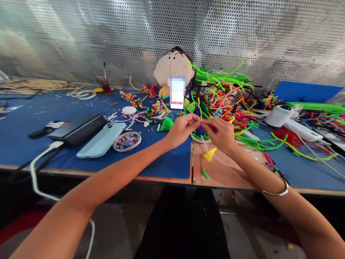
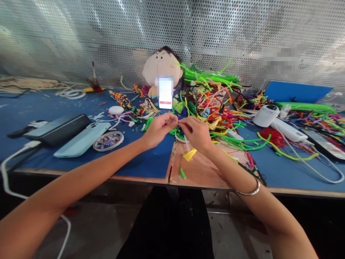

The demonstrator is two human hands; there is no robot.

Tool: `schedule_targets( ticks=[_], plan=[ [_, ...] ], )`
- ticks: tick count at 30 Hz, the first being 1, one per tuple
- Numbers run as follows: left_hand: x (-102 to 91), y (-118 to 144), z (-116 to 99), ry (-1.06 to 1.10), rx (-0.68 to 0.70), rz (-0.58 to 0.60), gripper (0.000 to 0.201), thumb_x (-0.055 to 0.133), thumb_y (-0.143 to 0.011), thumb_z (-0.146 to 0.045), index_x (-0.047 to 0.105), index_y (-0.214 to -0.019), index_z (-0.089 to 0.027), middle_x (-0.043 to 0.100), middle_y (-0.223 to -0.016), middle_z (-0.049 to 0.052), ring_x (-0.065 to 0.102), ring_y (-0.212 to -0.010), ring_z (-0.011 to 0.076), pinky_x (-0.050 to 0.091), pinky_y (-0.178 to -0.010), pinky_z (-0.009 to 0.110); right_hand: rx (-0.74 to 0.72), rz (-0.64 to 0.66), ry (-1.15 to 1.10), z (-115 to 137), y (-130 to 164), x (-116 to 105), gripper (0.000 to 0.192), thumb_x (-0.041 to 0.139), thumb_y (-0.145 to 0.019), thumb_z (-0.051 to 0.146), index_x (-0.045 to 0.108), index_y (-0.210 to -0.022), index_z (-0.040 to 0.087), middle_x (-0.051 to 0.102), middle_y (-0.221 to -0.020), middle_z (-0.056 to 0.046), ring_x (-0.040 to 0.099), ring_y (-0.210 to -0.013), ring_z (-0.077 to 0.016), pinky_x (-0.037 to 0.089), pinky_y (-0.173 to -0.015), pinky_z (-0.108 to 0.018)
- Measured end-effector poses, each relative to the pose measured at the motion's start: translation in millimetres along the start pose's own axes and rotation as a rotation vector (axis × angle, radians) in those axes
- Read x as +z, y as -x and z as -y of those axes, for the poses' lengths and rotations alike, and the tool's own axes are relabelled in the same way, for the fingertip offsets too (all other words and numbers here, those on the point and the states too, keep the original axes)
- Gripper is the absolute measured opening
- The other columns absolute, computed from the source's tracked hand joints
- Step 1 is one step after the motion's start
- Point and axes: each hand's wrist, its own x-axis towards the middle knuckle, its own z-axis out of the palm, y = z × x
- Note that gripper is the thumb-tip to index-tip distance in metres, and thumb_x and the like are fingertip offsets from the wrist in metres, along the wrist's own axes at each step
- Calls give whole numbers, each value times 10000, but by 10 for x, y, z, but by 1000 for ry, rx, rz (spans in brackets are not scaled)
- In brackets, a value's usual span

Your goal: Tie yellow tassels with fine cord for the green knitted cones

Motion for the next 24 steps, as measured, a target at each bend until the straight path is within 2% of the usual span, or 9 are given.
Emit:
schedule_targets(
  ticks=[4, 7, 11, 16, 20, 24],
  plan=[
    [-14, 17, -80, -76, 26, -16, 150, 525, -857, -307, 539, -804, -167, 311, -544, -75, 314, -492, 84, 275, -501, 241, 37, -18, -24, 18, -5, -5, 108, 582, -829, 222, 683, -796, 201, 626, -658, 5, 496, -544, -100, 397, -552, -240],
    [-14, 19, -92, -58, 17, -17, 144, 531, -854, -299, 540, -799, -167, 310, -537, -76, 312, -491, 83, 272, -498, 245, 12, -17, -24, 31, -2, -14, 122, 566, -839, 223, 680, -799, 203, 624, -662, -3, 499, -546, -104, 404, -562, -245],
    [5, 7, -26, 88, -21, -6, 171, 554, -844, -336, 549, -817, -168, 325, -543, -65, 318, -492, 84, 247, -463, 242, -91, -29, 23, -6, 15, -8, 162, 521, -871, 216, 681, -854, 200, 659, -739, -41, 552, -609, -124, 422, -594, -253],
    [24, -11, 35, 261, -127, 42, 172, 590, -827, -344, 541, -816, -179, 318, -542, -65, 275, -452, 68, 195, -412, 233, -250, -10, 254, -115, 28, 0, 223, 464, -914, 234, 681, -956, 208, 665, -732, -43, 575, -626, -131, 413, -564, -247],
    [25, -29, 11, 295, -219, 77, 95, 560, -858, -243, 529, -793, -180, 336, -544, -61, 274, -426, 49, 178, -399, 222, -321, 26, 407, -147, 9, -17, 258, 423, -936, 237, 674, -909, 185, 637, -674, -35, 549, -577, -120, 387, -529, -240],
    [20, -35, -25, 396, -311, 75, 76, 584, -831, -186, 545, -773, -158, 375, -555, -60, 272, -418, 32, 163, -394, 212, -424, 15, 453, -144, -4, -32, 243, 417, -935, 196, 645, -866, 148, 640, -668, -42, 545, -556, -112, 383, -514, -232]
  ],
)
